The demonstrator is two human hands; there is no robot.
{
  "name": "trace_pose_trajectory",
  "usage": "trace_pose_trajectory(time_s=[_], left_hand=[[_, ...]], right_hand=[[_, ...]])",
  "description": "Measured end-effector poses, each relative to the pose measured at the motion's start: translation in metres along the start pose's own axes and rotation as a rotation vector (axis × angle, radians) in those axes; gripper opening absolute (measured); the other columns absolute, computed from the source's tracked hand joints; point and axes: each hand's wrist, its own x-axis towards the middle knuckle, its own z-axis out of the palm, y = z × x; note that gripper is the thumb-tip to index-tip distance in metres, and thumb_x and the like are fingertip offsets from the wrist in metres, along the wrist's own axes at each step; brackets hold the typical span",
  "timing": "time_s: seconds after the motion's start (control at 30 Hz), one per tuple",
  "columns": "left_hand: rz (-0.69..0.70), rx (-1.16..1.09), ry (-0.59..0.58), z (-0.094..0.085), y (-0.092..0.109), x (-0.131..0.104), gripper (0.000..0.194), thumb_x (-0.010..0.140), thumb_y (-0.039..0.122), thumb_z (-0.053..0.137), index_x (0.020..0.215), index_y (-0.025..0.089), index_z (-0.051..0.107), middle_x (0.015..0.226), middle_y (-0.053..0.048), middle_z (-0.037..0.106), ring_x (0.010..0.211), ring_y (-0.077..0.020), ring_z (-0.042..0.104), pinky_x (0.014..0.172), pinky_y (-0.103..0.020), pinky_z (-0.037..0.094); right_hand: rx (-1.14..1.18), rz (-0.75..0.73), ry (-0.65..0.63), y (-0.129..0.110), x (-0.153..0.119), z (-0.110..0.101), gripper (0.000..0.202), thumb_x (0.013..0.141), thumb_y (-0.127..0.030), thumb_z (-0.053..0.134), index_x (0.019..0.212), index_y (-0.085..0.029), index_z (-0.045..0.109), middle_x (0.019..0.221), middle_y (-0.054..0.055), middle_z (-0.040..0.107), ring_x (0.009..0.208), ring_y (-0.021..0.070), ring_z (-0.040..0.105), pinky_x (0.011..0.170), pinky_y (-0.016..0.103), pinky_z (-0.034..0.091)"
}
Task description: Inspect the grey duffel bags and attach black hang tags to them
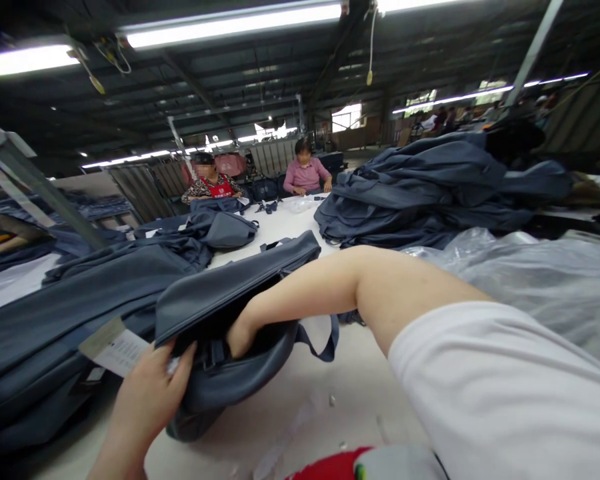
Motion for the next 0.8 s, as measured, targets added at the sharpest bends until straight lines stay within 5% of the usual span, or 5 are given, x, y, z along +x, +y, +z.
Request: trace_pose_trajectory(time_s=[0.1, 0.27, 0.53, 0.67, 0.8], left_hand=[[-0.037, 0.031, -0.017, 0.004, 0.001, 0.004, 0.041, 0.094, 0.042, 0.037, 0.12, 0.017, 0.057, 0.114, -0.015, 0.062, 0.102, -0.0341, 0.063, 0.083, -0.042, 0.05], [-0.047, -0.001, -0.007, 0.009, -0.013, 0.008, 0.043, 0.095, 0.042, 0.038, 0.126, 0.017, 0.055, 0.123, -0.015, 0.059, 0.113, -0.0322, 0.059, 0.088, -0.039, 0.049], [-0.155, 0.134, 0.203, -0.013, -0.009, 0.002, 0.034, 0.093, 0.038, 0.046, 0.115, 0.019, 0.063, 0.095, -0.011, 0.071, 0.081, -0.0278, 0.066, 0.062, -0.034, 0.045], [0.054, 0.053, 0.731, -0.041, 0.037, -0.003, 0.021, 0.089, 0.028, 0.059, 0.108, 0.021, 0.066, 0.087, -0.005, 0.071, 0.076, -0.021, 0.066, 0.067, -0.03, 0.044], [0.353, -0.033, 0.52, -0.049, 0.093, 0.038, 0.018, 0.088, 0.032, 0.06, 0.102, 0.022, 0.066, 0.083, -0.001, 0.071, 0.074, -0.0184, 0.066, 0.067, -0.028, 0.046]], right_hand=[[-0.201, -0.084, -0.343, -0.006, 0.002, -0.008, 0.028, 0.055, -0.003, 0.077, 0.044, -0.02, 0.057, 0.047, -0.003, 0.055, 0.067, 0.0193, 0.063, 0.074, 0.032, 0.054], [-0.261, -0.14, -0.461, -0.022, -0.001, -0.064, 0.027, 0.066, -0.023, 0.079, 0.046, -0.019, 0.062, 0.047, -0.002, 0.057, 0.056, 0.0162, 0.06, 0.063, 0.028, 0.05], [-0.14, -0.455, 0.249, 0.018, -0.077, -0.176, 0.037, 0.078, -0.006, 0.055, 0.111, -0.016, 0.069, 0.113, 0.005, 0.069, 0.102, 0.0165, 0.063, 0.094, 0.027, 0.046], [-0.307, -0.203, 0.319, 0.084, -0.088, -0.164, 0.08, 0.063, -0.006, 0.07, 0.14, -0.012, 0.048, 0.149, 0.017, 0.04, 0.136, 0.0312, 0.039, 0.114, 0.044, 0.03], [-0.291, -0.13, 0.357, 0.121, -0.075, -0.136, 0.083, 0.074, -0.03, 0.075, 0.146, -0.013, 0.038, 0.151, 0.02, 0.036, 0.138, 0.0321, 0.037, 0.114, 0.047, 0.029]])
